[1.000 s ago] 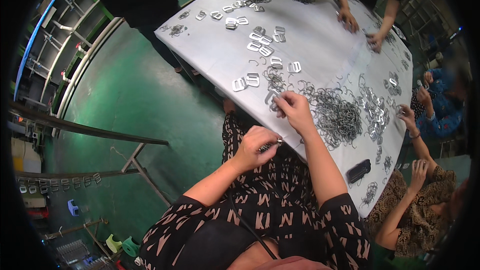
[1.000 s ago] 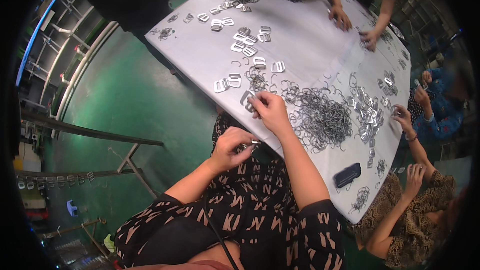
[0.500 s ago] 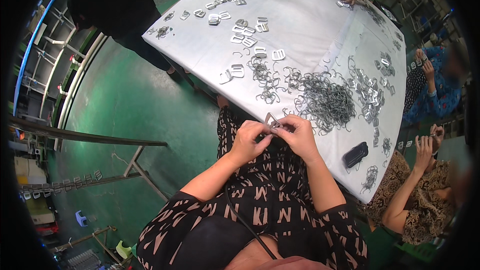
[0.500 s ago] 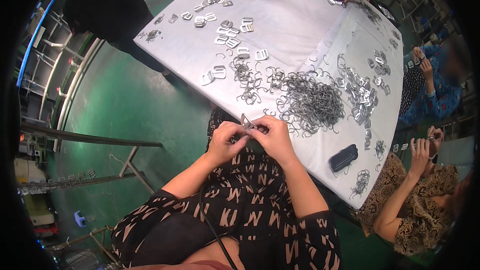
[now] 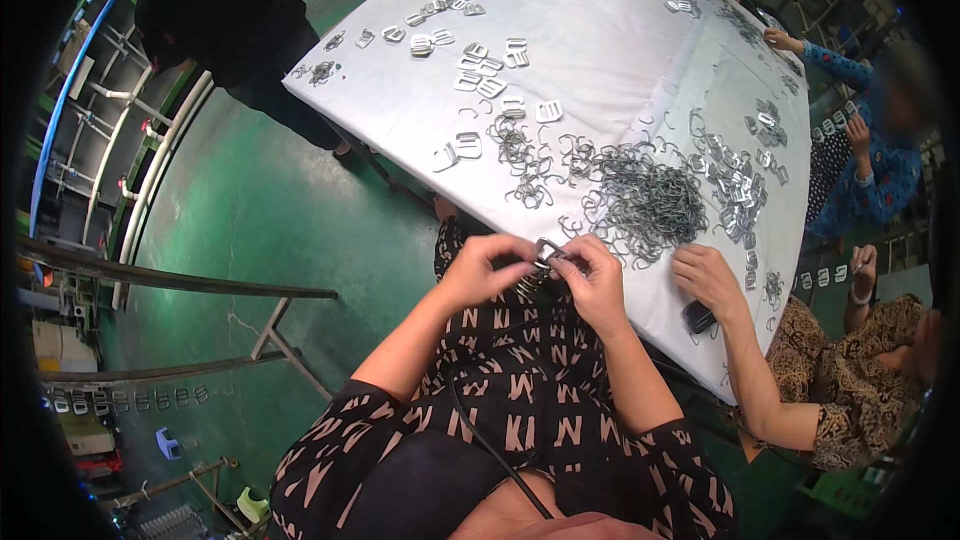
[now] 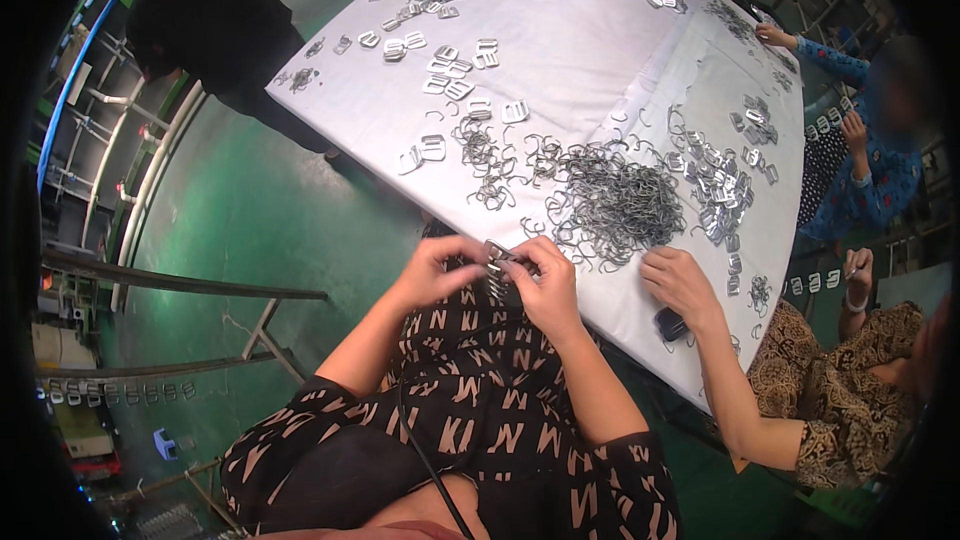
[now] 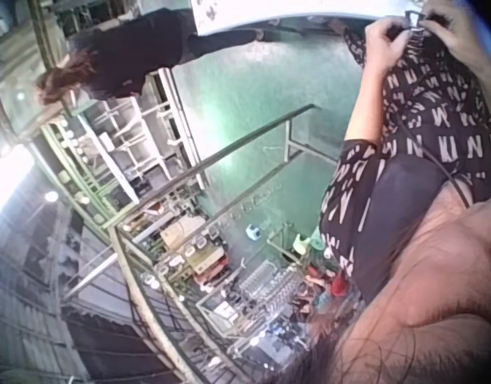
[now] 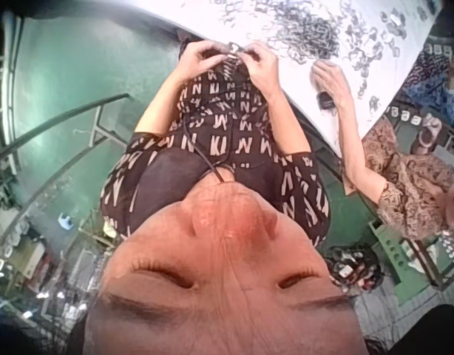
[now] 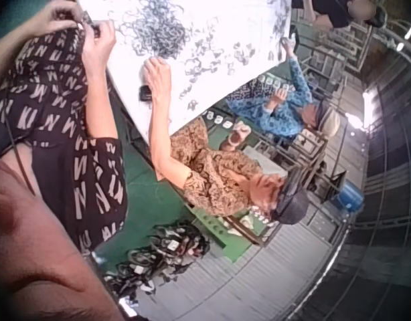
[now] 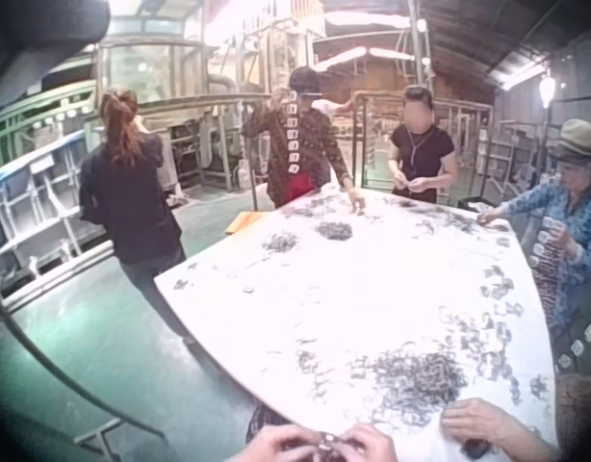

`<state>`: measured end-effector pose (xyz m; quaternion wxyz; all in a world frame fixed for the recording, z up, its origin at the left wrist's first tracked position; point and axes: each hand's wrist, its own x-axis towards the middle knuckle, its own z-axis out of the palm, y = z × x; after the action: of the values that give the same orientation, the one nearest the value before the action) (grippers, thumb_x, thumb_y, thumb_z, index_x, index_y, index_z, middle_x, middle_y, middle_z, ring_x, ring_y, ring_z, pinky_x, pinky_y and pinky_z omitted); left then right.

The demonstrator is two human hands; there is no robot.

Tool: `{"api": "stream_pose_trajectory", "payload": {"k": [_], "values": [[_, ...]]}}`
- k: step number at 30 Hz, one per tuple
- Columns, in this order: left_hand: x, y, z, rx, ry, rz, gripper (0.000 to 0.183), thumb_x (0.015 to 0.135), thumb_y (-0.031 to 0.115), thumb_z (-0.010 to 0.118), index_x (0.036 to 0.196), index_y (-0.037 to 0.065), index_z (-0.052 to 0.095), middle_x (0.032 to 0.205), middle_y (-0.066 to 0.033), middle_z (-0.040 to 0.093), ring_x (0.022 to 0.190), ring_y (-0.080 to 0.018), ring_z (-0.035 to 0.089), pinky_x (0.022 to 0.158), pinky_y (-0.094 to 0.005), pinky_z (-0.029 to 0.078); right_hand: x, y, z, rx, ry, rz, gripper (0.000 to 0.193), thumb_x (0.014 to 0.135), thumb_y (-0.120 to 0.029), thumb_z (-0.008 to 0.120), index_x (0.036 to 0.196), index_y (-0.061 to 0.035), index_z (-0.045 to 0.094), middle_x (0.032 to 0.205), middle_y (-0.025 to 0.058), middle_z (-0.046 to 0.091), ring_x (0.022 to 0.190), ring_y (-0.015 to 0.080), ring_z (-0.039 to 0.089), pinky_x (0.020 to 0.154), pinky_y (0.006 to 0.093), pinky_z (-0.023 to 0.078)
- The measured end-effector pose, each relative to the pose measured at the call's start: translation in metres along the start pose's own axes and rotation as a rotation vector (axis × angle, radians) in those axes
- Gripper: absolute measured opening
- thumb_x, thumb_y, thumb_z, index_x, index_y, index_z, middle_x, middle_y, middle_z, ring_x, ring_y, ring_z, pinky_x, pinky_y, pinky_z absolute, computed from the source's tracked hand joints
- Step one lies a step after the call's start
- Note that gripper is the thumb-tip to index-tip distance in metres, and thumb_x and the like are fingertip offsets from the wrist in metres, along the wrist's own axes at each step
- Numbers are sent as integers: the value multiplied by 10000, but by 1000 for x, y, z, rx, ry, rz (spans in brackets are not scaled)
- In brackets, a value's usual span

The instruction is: The person sits at a table and assembles small metal hardware components by hand. They pick up metal plates and wire loops, attach the loops to the plates, and place the finished items onto a nearby metal rack. Other workers are visible in the background performing similar tasks.

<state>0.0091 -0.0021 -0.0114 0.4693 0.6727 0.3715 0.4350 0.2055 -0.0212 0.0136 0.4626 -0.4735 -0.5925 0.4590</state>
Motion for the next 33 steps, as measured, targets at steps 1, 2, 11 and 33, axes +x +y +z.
{"api": "stream_pose_trajectory", "payload": {"k": [1,2,11,33], "values": [[8,-2,-6,72,51,-41,129,780,58,714,887,-2,675,881,-105,700,821,-187,679,756,-297,519,-1,-2,0,29,13,13,43,828,36,639,837,64,607,841,62,570,666,121,614,617,227,486],[17,-4,-11,144,102,-82,118,788,67,704,881,-1,680,892,-119,698,820,-203,681,748,-300,520,-1,-2,-2,15,19,13,42,828,38,639,836,65,608,839,60,570,668,121,616,617,227,488],[92,-42,2,814,203,-223,198,768,194,684,812,5,644,883,-189,619,811,-369,621,733,-461,498,-1,2,0,9,29,-5,60,808,32,662,836,71,626,809,74,586,657,134,638,598,240,486],[26,38,-12,40,-97,-105,145,788,106,733,808,36,608,1030,-44,544,973,-131,512,813,-266,409,4,3,3,-109,58,6,79,780,21,694,827,63,646,772,73,596,629,133,633,574,242,494]]}}
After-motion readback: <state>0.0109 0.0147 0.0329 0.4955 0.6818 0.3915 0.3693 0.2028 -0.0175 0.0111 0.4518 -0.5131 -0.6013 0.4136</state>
